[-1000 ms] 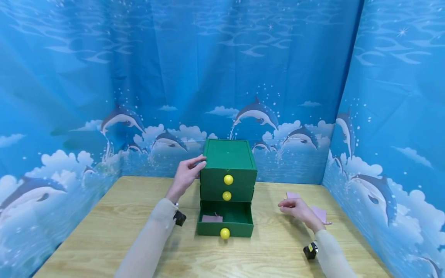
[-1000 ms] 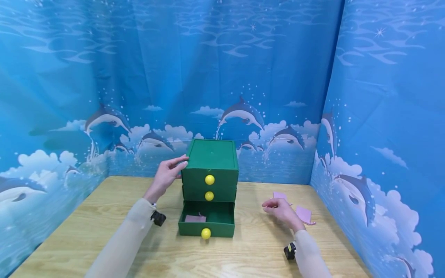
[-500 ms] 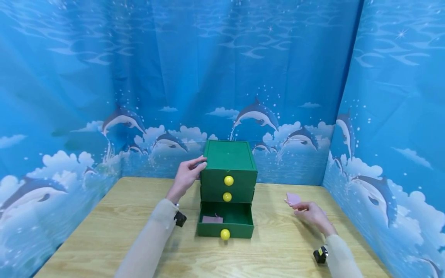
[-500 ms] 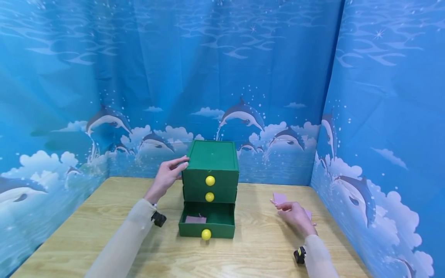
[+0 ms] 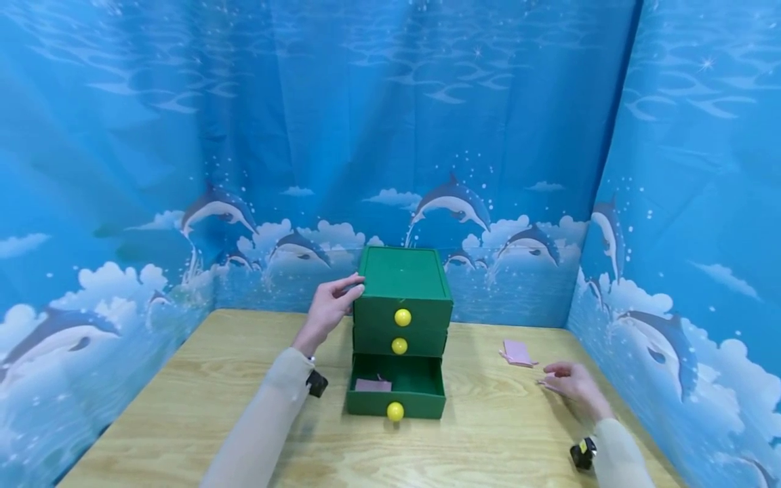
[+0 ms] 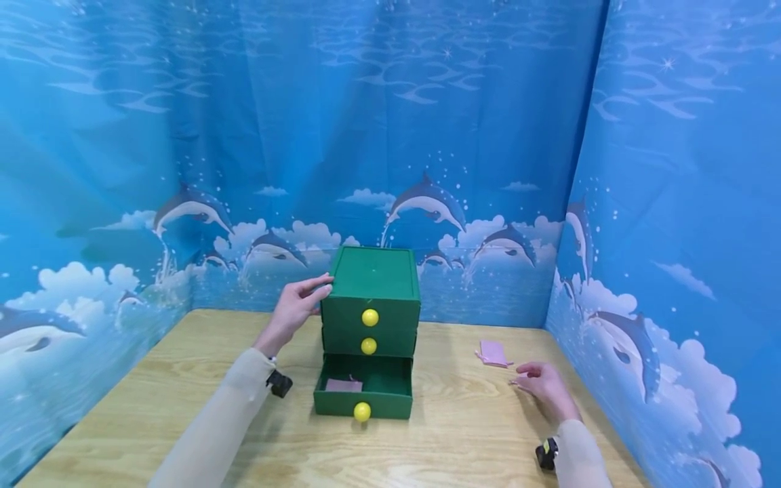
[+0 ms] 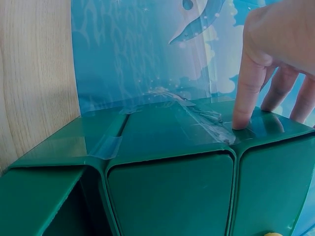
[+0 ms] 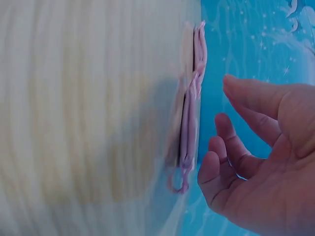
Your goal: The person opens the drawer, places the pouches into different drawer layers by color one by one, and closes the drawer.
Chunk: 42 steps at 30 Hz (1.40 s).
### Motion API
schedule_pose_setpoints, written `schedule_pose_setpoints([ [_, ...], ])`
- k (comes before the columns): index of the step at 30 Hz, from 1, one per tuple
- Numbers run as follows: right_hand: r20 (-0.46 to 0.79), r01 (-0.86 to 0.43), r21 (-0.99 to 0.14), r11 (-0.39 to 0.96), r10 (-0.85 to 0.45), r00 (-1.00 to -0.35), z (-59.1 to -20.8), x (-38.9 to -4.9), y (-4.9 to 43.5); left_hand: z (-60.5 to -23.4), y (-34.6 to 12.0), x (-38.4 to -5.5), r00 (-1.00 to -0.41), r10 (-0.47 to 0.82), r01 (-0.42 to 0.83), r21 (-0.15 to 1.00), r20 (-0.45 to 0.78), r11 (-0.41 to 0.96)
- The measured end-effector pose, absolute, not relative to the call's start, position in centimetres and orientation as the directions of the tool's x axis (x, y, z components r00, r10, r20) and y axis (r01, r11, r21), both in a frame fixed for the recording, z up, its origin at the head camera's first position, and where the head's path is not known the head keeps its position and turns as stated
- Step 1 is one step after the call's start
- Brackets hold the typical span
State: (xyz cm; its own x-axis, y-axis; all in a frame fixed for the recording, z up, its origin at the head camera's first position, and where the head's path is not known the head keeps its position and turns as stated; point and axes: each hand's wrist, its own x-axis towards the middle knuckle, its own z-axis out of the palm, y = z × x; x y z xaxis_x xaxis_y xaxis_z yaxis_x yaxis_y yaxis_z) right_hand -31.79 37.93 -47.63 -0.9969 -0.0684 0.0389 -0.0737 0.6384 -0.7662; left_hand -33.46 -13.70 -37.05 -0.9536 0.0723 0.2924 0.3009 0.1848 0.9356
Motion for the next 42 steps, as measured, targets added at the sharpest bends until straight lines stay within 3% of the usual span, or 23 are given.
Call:
schedule_pose_setpoints([
  [10, -0.044, 0.026, -0.775, 0.632, -0.013, -0.999, -48.0, -31.9, 39.1, -36.8, -13.6, -33.5, -0.957, 0.063, 0.290, 0.937, 0.283, 0.193],
  [19, 0.019, -0.006, -0.761, 0.649, 0.013, -1.000, -48.3, -31.7, 40.0, -36.9, -13.7, -33.6, -0.959, 0.063, 0.284, 0.935, 0.276, 0.211],
  [33, 0.007, -0.002, -0.694, 0.720, 0.004, -1.000, -48.6, -32.4, 40.4, -36.9, -13.8, -33.4, -0.958, 0.058, 0.288, 0.938, 0.282, 0.194],
  [42, -0.066, 0.069, -0.783, 0.618, 0.027, -0.997, -48.9, -31.9, 40.6, -36.9, -13.7, -33.4, -0.962, 0.059, 0.275, 0.940, 0.268, 0.204],
])
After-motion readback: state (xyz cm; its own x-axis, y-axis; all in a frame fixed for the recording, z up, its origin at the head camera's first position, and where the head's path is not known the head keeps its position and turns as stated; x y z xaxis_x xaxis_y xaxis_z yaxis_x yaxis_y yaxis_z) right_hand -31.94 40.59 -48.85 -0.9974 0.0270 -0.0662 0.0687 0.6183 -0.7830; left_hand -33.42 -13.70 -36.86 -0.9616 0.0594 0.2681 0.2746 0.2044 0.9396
